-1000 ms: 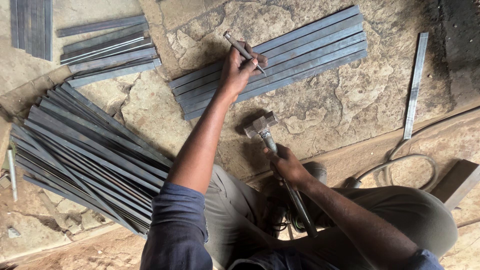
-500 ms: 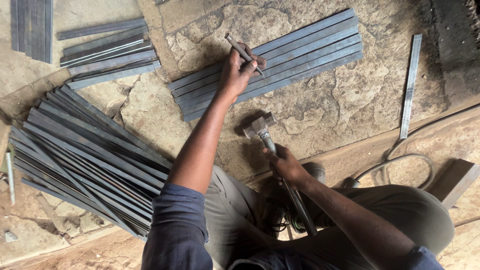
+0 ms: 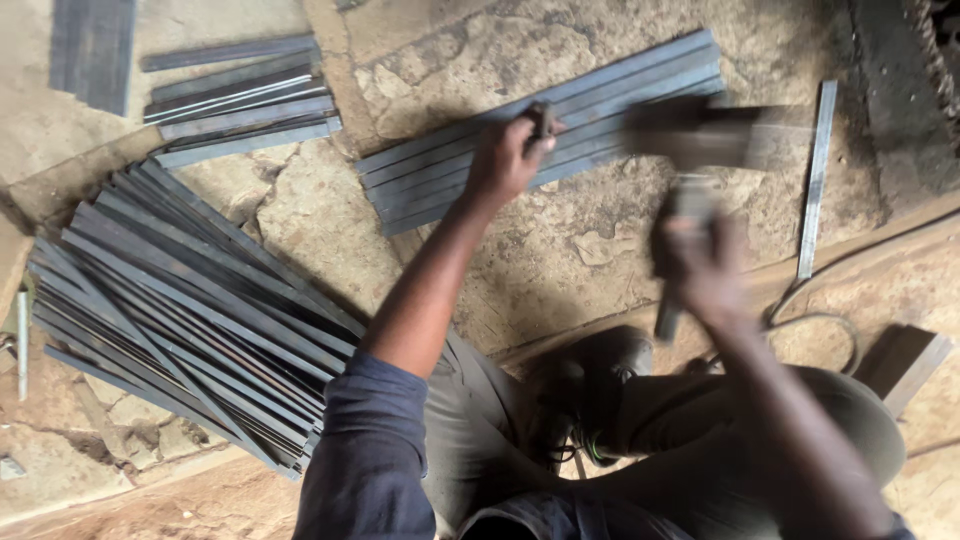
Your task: The person sits on the floor and uses a hammer and a metal punch to mark a stack of metal rods. They align the rods, place the punch at specific intervals, and strike it to create indentations on the metal surface.
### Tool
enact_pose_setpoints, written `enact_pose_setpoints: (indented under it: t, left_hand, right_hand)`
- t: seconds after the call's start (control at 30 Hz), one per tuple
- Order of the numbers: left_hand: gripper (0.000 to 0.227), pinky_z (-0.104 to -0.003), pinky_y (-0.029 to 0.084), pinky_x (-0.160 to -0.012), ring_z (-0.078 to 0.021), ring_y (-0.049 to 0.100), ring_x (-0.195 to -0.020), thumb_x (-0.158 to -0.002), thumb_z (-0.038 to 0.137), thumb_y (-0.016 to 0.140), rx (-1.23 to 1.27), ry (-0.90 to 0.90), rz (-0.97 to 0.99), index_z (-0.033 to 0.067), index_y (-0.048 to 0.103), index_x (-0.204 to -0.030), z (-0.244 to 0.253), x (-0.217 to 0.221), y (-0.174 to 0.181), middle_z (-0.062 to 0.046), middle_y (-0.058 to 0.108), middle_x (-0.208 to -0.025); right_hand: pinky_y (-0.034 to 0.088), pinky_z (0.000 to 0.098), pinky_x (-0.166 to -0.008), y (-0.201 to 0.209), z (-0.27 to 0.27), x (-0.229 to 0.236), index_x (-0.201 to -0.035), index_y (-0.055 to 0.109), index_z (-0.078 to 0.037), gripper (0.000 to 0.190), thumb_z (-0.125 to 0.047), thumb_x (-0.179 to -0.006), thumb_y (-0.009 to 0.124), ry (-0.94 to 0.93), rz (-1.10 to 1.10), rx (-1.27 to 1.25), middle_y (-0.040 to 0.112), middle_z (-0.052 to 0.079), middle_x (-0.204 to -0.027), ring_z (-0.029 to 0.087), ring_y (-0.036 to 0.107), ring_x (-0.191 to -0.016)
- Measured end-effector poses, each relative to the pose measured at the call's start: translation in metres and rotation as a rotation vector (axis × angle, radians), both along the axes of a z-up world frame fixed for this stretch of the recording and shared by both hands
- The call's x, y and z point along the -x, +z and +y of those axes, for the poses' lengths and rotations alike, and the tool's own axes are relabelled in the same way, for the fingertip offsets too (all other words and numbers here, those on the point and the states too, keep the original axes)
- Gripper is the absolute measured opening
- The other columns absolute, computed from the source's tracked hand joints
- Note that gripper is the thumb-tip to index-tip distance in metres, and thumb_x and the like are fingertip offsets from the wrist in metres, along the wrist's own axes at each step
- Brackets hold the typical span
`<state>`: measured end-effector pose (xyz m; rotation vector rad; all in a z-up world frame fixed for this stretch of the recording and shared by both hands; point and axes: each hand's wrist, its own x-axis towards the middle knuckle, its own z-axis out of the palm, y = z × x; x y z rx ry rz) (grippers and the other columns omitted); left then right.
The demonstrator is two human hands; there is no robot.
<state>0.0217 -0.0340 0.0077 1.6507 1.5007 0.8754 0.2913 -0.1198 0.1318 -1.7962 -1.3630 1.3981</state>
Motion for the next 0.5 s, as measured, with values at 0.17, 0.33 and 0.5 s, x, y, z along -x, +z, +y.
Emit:
enact_pose_setpoints:
  t: [0.17, 0.33, 0.5]
  left_hand:
    - [0.016, -0.037, 0.061, -0.068, -0.0237, 0.076, -0.077, -0.099, 0.016, 0.067, -0.377, -0.048, -0.063, 0.0052, 0.075, -0.107, -0.005, 0.004, 0.004, -0.012, 0.077, -0.096]
    - [0.015, -0.039, 0.056, -0.067, -0.0252, 0.073, -0.068, -0.102, 0.023, 0.071, 0.041, -0.021, 0.222, 0.0095, 0.077, -0.098, -0.005, 0.004, -0.004, -0.013, 0.076, -0.079]
    - [0.011, -0.037, 0.062, -0.077, -0.0216, 0.076, -0.091, -0.101, 0.016, 0.064, -0.32, 0.04, -0.204, 0.0047, 0.064, -0.1, -0.009, 0.012, -0.018, -0.008, 0.077, -0.106]
  right_hand:
    - [0.049, 0.0261, -0.046, 0.085, 0.041, 0.008, -0.129, 0.049, -0.01, 0.041, -0.047, -0.109, 0.048, 0.281, 0.529, -0.868, 0.059, 0.006, -0.078, 0.011, 0.055, -0.055]
    - [0.037, 0.0308, -0.034, 0.07, 0.065, 0.067, -0.159, 0.033, -0.007, 0.06, -0.045, -0.112, 0.033, 0.715, -0.843, 0.079, 0.063, 0.01, -0.064, 0.013, 0.042, -0.04]
    - [0.039, 0.0272, -0.037, 0.006, 0.022, 0.039, -0.103, 0.055, -0.004, 0.04, -0.043, -0.109, 0.052, 0.071, 0.102, 0.093, 0.05, -0.004, -0.063, 0.007, 0.044, -0.046]
